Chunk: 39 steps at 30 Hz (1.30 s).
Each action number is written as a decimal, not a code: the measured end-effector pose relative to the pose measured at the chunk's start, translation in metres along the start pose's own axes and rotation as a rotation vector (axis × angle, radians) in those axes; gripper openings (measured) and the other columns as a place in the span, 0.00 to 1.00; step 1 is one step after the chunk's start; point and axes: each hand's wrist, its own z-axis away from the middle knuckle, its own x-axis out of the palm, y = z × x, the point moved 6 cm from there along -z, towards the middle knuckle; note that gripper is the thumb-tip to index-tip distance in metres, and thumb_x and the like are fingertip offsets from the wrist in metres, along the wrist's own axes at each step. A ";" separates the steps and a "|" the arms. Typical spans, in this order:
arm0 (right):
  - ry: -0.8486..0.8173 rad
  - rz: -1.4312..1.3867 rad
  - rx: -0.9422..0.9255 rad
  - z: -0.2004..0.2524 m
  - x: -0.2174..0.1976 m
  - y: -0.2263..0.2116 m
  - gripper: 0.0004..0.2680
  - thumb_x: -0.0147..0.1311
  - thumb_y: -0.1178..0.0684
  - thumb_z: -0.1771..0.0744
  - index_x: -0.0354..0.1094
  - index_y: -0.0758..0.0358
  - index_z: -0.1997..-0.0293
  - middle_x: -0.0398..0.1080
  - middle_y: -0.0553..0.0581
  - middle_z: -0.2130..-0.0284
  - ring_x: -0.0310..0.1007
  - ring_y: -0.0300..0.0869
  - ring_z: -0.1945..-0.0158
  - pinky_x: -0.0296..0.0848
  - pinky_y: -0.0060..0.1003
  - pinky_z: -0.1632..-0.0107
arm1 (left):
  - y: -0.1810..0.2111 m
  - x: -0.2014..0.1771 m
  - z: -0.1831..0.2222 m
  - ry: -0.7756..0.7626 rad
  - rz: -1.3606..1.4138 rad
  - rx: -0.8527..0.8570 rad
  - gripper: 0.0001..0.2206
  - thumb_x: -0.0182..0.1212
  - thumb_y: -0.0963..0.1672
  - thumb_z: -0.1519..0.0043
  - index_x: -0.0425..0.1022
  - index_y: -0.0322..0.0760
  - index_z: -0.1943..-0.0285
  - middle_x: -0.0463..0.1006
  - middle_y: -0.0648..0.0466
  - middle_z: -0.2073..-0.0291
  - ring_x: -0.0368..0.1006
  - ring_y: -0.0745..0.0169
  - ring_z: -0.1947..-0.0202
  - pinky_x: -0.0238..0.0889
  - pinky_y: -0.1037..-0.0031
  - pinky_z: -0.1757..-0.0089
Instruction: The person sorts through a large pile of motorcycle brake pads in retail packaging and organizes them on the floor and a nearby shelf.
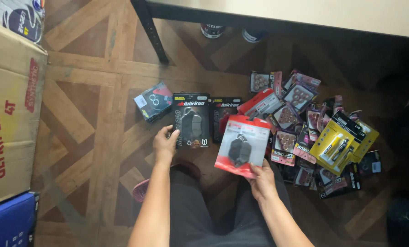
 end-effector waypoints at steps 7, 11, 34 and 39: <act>0.025 0.267 -0.148 -0.088 0.008 0.006 0.18 0.52 0.63 0.34 0.62 0.63 0.36 0.74 0.59 0.53 0.76 0.46 0.54 0.77 0.41 0.54 | -0.006 0.002 -0.002 -0.017 0.081 -0.073 0.19 0.70 0.47 0.45 0.78 0.38 0.46 0.83 0.48 0.57 0.80 0.56 0.57 0.71 0.66 0.54; -0.076 0.437 -0.025 -0.143 0.006 0.010 0.19 0.55 0.57 0.32 0.62 0.62 0.32 0.68 0.59 0.55 0.69 0.45 0.58 0.68 0.45 0.58 | -0.011 0.003 0.001 -0.052 0.083 -0.013 0.20 0.70 0.47 0.45 0.77 0.37 0.46 0.84 0.48 0.56 0.80 0.56 0.56 0.70 0.66 0.53; 0.186 1.919 -1.092 -0.104 0.027 -0.103 0.27 0.63 0.54 0.42 0.65 0.56 0.35 0.50 0.73 0.30 0.43 0.67 0.26 0.56 0.67 0.34 | -0.020 -0.040 0.050 0.041 0.103 0.014 0.17 0.68 0.44 0.34 0.77 0.26 0.42 0.81 0.45 0.55 0.76 0.63 0.57 0.69 0.74 0.54; 0.133 1.835 -0.598 -0.114 0.002 -0.108 0.39 0.69 0.44 0.44 0.48 0.40 0.25 0.36 0.65 0.25 0.28 0.64 0.23 0.45 0.82 0.36 | -0.113 -0.048 0.085 0.036 -0.132 0.127 0.14 0.68 0.42 0.40 0.79 0.31 0.47 0.79 0.44 0.67 0.75 0.57 0.69 0.70 0.70 0.60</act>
